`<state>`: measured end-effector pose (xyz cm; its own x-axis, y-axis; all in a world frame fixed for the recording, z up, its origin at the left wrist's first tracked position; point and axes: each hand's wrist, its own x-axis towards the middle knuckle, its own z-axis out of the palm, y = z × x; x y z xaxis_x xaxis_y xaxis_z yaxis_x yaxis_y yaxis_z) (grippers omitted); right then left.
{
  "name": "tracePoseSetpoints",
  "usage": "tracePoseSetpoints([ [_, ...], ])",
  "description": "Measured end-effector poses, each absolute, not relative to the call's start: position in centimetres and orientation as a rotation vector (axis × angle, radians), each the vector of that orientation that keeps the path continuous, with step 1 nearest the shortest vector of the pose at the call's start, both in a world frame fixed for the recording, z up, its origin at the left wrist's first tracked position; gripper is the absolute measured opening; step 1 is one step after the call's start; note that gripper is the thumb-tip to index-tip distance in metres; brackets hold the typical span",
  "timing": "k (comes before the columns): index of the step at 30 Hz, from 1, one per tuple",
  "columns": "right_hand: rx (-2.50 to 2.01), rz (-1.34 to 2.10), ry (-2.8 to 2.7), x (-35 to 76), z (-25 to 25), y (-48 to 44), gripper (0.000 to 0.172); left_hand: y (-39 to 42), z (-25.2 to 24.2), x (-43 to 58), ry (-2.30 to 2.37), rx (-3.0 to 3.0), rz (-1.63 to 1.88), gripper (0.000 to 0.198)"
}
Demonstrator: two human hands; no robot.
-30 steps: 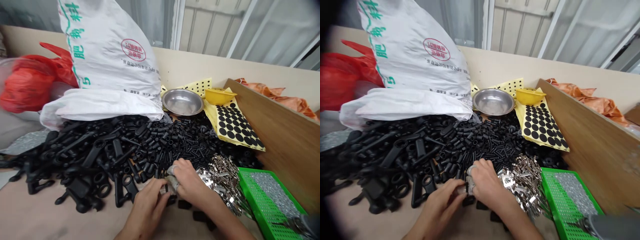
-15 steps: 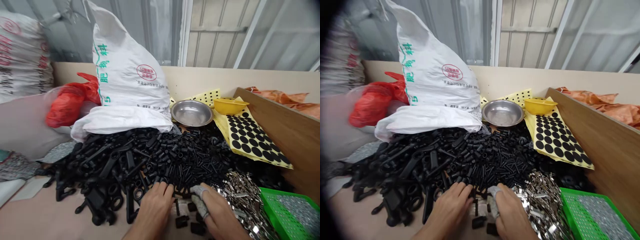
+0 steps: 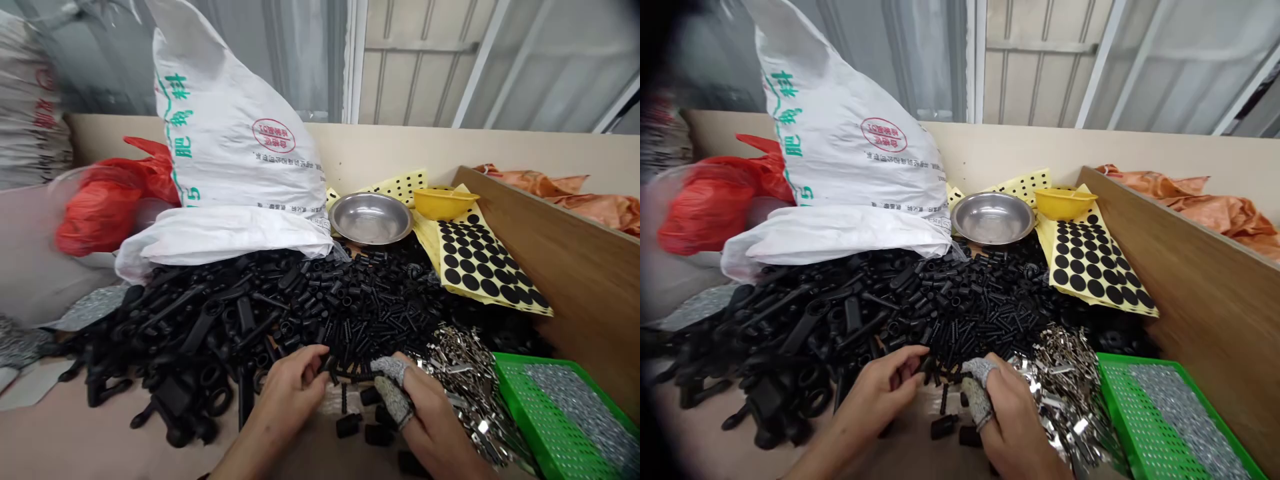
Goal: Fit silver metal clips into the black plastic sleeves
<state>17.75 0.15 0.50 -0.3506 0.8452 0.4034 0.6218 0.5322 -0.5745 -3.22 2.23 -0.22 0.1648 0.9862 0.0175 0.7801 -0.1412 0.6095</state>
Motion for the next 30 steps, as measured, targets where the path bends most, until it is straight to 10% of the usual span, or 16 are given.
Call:
tracePoseSetpoints([
  [30, -1.022, 0.274, -2.177, 18.7, -1.3, -2.2, 0.023, -1.5, -0.5, 1.0, 0.898, 0.933, 0.904, 0.026],
])
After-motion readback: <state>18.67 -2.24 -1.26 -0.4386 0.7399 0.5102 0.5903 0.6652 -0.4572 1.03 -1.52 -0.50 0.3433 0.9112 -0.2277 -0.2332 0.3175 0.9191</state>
